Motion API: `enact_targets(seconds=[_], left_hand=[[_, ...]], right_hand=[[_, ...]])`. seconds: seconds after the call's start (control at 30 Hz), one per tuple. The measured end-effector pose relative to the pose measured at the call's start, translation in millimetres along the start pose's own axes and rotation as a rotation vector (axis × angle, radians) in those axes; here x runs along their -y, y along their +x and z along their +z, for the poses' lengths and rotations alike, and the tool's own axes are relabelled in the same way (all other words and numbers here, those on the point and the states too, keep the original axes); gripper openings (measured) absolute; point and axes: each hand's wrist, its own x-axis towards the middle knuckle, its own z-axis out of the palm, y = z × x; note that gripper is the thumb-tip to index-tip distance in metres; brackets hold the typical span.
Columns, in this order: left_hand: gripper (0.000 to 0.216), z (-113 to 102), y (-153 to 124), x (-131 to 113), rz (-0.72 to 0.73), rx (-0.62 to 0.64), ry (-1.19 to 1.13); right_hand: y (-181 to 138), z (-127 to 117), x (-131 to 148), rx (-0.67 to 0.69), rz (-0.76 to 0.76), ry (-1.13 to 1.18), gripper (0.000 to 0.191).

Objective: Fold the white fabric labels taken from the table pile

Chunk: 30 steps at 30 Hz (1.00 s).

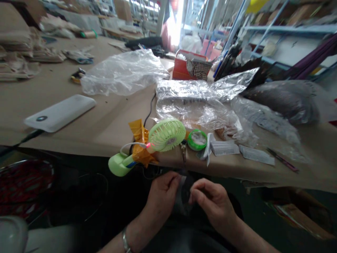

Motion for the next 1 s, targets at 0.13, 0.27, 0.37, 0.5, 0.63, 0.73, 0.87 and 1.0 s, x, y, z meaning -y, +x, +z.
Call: enact_targets(seconds=[0.13, 0.27, 0.37, 0.5, 0.63, 0.73, 0.87, 1.0], left_hand=[[0.023, 6, 5, 19, -0.038, 0.057, -0.056], [0.03, 10, 5, 28, -0.064, 0.07, 0.01], [0.026, 11, 2, 29, -0.094, 0.093, 0.071], [0.024, 9, -1, 29, -0.116, 0.116, 0.075], [0.024, 9, -2, 28, -0.141, 0.115, 0.054], [0.022, 13, -4, 24, -0.163, 0.133, 0.022], [0.022, 19, -6, 22, -0.16, 0.172, -0.031], [0.022, 23, -8, 26, -0.141, 0.192, -0.036]], right_hand=[[19, -33, 36, -0.121, -0.436, -0.405, 0.01], [62, -53, 42, -0.261, -0.59, -0.925, 0.022], [85, -56, 28, -0.232, -0.503, -1.113, 0.024], [84, -61, 15, -0.236, -0.55, -0.944, 0.014], [60, -73, 6, -0.371, -0.555, -0.631, 0.009], [40, -71, -12, -0.378, -0.525, -0.685, 0.009], [29, -56, -36, -0.363, -0.563, -0.878, 0.041], [34, -47, -42, -0.424, -0.551, -0.888, 0.033]])
